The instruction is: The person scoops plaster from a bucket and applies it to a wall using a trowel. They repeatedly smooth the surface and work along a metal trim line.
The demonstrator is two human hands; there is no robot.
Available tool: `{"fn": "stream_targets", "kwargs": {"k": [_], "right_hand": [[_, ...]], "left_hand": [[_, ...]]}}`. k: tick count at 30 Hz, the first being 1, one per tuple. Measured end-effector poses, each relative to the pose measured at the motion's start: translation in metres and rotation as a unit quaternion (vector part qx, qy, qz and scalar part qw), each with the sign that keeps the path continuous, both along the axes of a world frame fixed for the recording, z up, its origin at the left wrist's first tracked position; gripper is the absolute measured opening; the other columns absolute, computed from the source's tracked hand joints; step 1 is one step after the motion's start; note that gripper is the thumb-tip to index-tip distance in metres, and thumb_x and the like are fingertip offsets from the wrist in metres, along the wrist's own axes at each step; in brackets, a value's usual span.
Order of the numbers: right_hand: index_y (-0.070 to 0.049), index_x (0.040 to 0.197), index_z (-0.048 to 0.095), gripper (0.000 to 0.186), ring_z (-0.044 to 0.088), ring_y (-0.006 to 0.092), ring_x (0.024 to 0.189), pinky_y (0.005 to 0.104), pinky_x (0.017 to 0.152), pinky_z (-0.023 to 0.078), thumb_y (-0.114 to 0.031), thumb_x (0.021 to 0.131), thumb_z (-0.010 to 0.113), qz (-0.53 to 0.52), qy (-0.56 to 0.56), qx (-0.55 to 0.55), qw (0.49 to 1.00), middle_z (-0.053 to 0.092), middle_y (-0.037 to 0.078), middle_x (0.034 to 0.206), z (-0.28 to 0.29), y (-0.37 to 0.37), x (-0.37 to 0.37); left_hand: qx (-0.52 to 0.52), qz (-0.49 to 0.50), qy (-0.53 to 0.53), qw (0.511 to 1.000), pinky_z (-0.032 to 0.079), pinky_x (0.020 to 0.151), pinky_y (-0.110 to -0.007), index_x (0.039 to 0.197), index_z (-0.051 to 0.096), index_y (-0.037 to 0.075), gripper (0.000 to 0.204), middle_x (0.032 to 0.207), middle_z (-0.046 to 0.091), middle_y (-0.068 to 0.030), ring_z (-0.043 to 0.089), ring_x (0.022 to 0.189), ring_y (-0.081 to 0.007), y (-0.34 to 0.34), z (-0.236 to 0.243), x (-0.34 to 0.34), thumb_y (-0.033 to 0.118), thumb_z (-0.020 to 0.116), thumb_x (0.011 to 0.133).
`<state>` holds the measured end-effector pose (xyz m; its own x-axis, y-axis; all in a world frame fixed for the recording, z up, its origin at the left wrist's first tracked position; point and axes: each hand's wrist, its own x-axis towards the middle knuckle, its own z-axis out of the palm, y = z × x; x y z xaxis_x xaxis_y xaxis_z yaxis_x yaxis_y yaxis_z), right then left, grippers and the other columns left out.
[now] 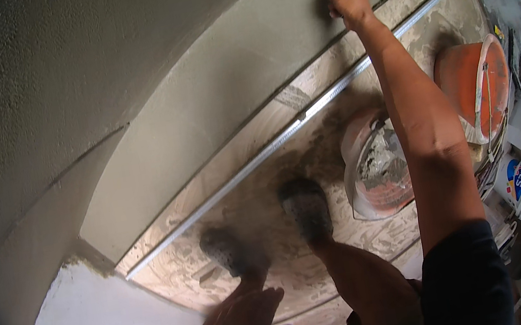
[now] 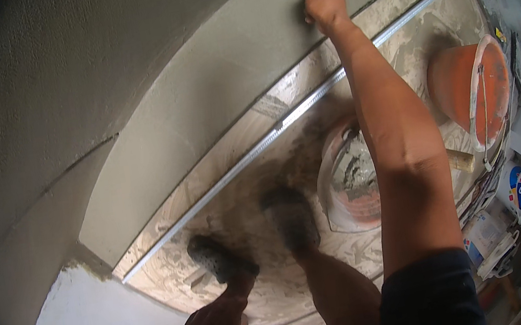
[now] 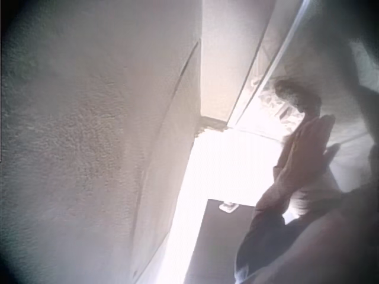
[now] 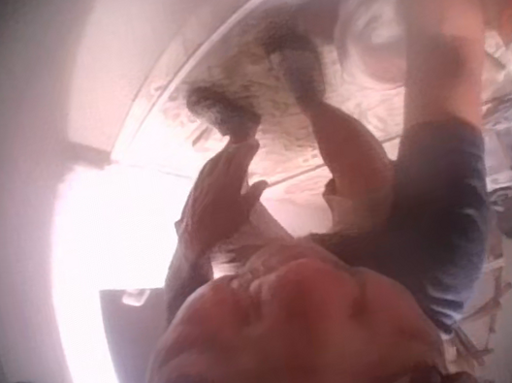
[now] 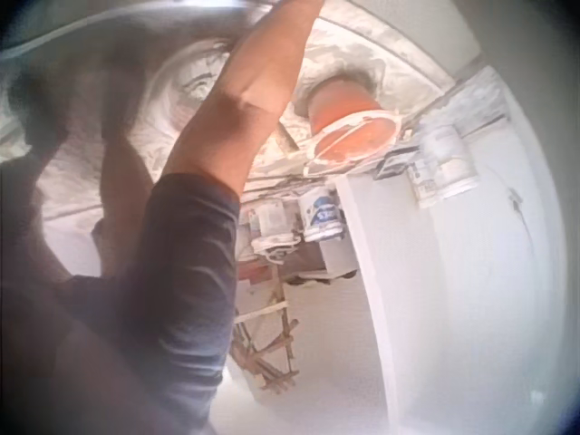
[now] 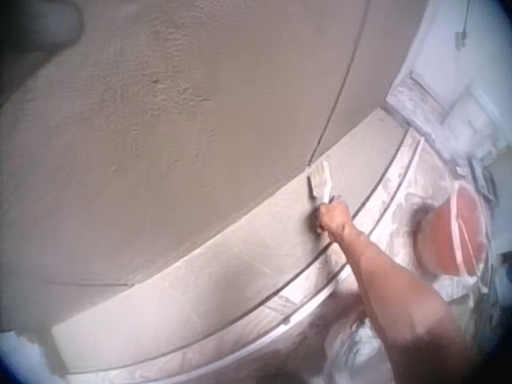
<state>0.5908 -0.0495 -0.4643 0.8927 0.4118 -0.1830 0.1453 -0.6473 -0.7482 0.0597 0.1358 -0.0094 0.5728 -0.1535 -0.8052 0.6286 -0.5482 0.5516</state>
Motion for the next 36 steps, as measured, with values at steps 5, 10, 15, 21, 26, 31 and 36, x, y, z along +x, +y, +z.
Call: {"fn": "stream_targets", "kwargs": {"k": [5, 10, 15, 21, 26, 31, 36], "right_hand": [[0.003, 0.086, 0.065, 0.007, 0.066, 0.027, 0.065, 0.0401, 0.052, 0.054, -0.003, 0.087, 0.062, -0.177, 0.147, 0.061, 0.971, 0.066, 0.016, 0.076, 0.053, 0.04, -0.007], [0.007, 0.086, 0.063, 0.013, 0.062, 0.0267, 0.06, 0.0407, 0.045, 0.052, 0.0, 0.091, 0.053, -0.234, 0.183, 0.091, 0.95, 0.063, 0.017, 0.076, 0.109, 0.077, -0.03], [0.007, 0.093, 0.062, 0.012, 0.061, 0.0271, 0.06, 0.0395, 0.044, 0.049, 0.001, 0.092, 0.052, -0.253, 0.211, 0.131, 0.935, 0.062, 0.018, 0.077, 0.104, 0.099, -0.047], [0.001, 0.096, 0.055, 0.007, 0.052, 0.0219, 0.053, 0.0377, 0.041, 0.04, 0.001, 0.091, 0.05, -0.2, 0.182, 0.145, 0.952, 0.056, 0.011, 0.071, 0.091, 0.108, -0.073], [0.001, 0.095, 0.053, 0.006, 0.052, 0.0214, 0.05, 0.0386, 0.04, 0.038, 0.001, 0.09, 0.05, -0.192, 0.205, 0.134, 0.95, 0.056, 0.011, 0.07, 0.089, 0.116, -0.091], [0.007, 0.095, 0.058, 0.013, 0.056, 0.0267, 0.045, 0.0439, 0.038, 0.037, 0.001, 0.084, 0.053, -0.212, 0.157, 0.147, 0.953, 0.059, 0.017, 0.066, 0.094, 0.125, -0.122], [0.008, 0.109, 0.057, 0.024, 0.066, 0.0326, 0.054, 0.0446, 0.043, 0.05, -0.003, 0.087, 0.055, -0.19, 0.152, 0.072, 0.967, 0.067, 0.024, 0.083, 0.105, 0.135, -0.153]], "left_hand": [[-0.005, -0.11, -0.124, 0.986, 0.043, 0.112, -0.049, 0.145, 0.053, 0.005, 0.058, 0.142, 0.058, -0.0174, 0.053, 0.133, -0.0381, 0.039, -0.01, 0.017, 0.023, 0.071, 0.093], [0.087, -0.181, -0.188, 0.962, 0.045, 0.112, -0.047, 0.146, 0.055, 0.007, 0.057, 0.139, 0.061, -0.0173, 0.056, 0.13, -0.0388, 0.06, -0.007, -0.001, 0.027, 0.07, 0.095], [0.176, -0.102, -0.173, 0.964, 0.047, 0.109, -0.047, 0.145, 0.055, 0.006, 0.057, 0.134, 0.064, -0.0176, 0.058, 0.126, -0.0383, 0.062, -0.001, -0.031, 0.029, 0.071, 0.095], [0.178, -0.064, -0.156, 0.969, 0.049, 0.106, -0.047, 0.144, 0.056, 0.006, 0.056, 0.131, 0.065, -0.0187, 0.06, 0.125, -0.0374, 0.054, 0.014, -0.052, 0.029, 0.07, 0.095], [0.211, -0.086, -0.16, 0.96, 0.05, 0.106, -0.047, 0.144, 0.056, 0.005, 0.054, 0.129, 0.066, -0.0197, 0.061, 0.124, -0.0375, 0.055, 0.012, -0.06, 0.03, 0.068, 0.097], [0.201, -0.092, -0.18, 0.959, 0.05, 0.105, -0.047, 0.144, 0.056, 0.006, 0.053, 0.128, 0.066, -0.0198, 0.061, 0.122, -0.0375, 0.054, 0.015, -0.064, 0.032, 0.066, 0.099], [0.195, -0.088, -0.193, 0.957, 0.05, 0.105, -0.047, 0.145, 0.056, 0.007, 0.053, 0.128, 0.066, -0.0196, 0.061, 0.122, -0.0377, 0.056, 0.018, -0.071, 0.032, 0.066, 0.099]]}}
